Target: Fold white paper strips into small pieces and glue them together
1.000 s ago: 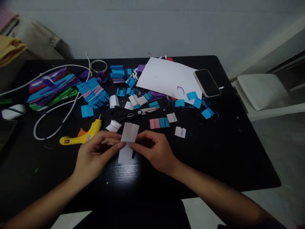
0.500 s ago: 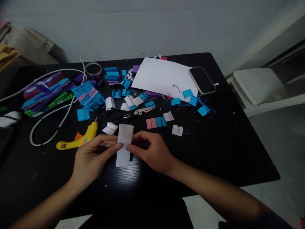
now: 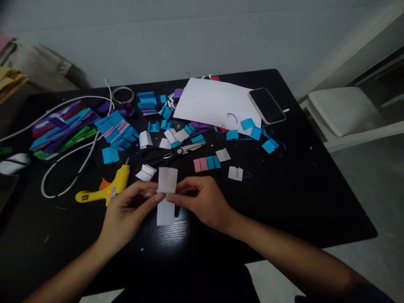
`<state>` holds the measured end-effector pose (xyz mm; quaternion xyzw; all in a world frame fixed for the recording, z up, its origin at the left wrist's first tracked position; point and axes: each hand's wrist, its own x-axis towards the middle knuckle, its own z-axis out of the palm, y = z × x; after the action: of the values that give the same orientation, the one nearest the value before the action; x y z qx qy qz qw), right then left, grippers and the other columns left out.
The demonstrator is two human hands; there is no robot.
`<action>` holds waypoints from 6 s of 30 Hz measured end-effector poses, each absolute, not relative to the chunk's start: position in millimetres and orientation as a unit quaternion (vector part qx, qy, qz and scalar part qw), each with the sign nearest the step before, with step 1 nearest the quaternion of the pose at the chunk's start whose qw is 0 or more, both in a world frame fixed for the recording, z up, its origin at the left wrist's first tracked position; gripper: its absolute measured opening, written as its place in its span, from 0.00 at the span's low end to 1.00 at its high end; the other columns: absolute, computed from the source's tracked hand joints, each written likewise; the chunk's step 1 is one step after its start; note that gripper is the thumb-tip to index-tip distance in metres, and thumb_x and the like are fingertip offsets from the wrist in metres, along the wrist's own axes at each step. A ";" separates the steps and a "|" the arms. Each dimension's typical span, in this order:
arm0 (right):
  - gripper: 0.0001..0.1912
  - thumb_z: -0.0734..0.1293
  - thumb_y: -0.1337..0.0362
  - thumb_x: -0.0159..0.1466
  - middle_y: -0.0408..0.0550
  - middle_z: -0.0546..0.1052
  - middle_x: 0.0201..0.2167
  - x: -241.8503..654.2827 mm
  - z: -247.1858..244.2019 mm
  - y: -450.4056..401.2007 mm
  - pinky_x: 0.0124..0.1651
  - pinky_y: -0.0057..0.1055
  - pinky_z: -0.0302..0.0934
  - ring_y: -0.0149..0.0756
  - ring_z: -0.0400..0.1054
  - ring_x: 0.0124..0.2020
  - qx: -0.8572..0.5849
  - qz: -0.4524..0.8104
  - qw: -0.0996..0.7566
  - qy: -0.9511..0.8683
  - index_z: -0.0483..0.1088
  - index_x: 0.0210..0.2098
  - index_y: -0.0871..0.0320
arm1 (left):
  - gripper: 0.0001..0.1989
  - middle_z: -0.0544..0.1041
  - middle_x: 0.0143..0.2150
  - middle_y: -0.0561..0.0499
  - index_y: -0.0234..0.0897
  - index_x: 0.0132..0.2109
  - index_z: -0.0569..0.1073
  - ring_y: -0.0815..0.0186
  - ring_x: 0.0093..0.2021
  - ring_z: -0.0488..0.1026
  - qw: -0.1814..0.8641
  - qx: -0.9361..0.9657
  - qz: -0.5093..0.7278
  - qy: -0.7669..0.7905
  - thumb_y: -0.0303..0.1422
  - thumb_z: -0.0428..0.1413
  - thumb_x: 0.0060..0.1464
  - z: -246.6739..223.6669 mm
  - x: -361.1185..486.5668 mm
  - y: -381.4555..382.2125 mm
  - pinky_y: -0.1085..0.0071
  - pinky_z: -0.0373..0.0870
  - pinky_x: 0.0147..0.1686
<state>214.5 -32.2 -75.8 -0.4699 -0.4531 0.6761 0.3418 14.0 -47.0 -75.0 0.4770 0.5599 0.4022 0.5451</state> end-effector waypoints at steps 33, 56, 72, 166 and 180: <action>0.08 0.79 0.65 0.59 0.45 0.86 0.37 211.2 -73.7 -38.3 0.41 0.28 0.72 0.37 0.81 0.38 -0.470 0.647 0.351 -0.487 0.83 0.39 0.56 | 0.00 0.82 0.29 0.55 0.39 0.36 0.81 0.72 0.28 0.77 0.481 0.534 0.397 0.571 0.29 0.65 0.55 -77.1 13.1 -47.2 0.81 0.73 0.29; 0.05 0.73 0.64 0.63 0.42 0.79 0.28 214.2 -74.6 -38.6 0.33 0.27 0.66 0.30 0.72 0.29 -0.482 0.566 0.361 -0.563 0.78 0.32 0.58 | 0.03 0.72 0.26 0.57 0.38 0.38 0.76 0.75 0.25 0.67 0.493 0.562 0.395 0.534 0.31 0.61 0.61 -78.2 12.4 -50.3 0.82 0.64 0.24; 0.02 0.73 0.66 0.59 0.41 0.79 0.27 221.5 -73.9 -27.7 0.33 0.26 0.67 0.30 0.73 0.29 -0.464 0.616 0.313 -0.554 0.77 0.31 0.58 | 0.05 0.76 0.26 0.55 0.36 0.35 0.77 0.72 0.24 0.71 0.515 0.600 0.350 0.503 0.31 0.60 0.60 -78.3 6.8 -46.6 0.78 0.69 0.24; 0.02 0.74 0.65 0.66 0.40 0.84 0.33 218.2 -76.9 -31.2 0.39 0.26 0.67 0.31 0.77 0.35 -0.478 0.526 0.342 -0.614 0.81 0.36 0.55 | 0.07 0.82 0.28 0.50 0.34 0.34 0.81 0.68 0.25 0.77 0.452 0.648 0.344 0.507 0.33 0.64 0.58 -90.0 4.2 -46.1 0.74 0.71 0.25; 0.02 0.74 0.65 0.65 0.41 0.84 0.33 217.4 -74.4 -31.4 0.38 0.27 0.67 0.32 0.77 0.35 -0.478 0.560 0.326 -0.593 0.81 0.36 0.56 | 0.05 0.87 0.36 0.50 0.38 0.41 0.85 0.64 0.33 0.83 0.519 0.586 0.367 0.503 0.31 0.65 0.57 -83.5 8.8 -47.5 0.74 0.78 0.33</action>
<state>217.4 -31.4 -74.4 -0.4777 -0.5932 0.5599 0.3262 8.8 -47.5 -83.5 0.5859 0.5032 0.3665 0.5188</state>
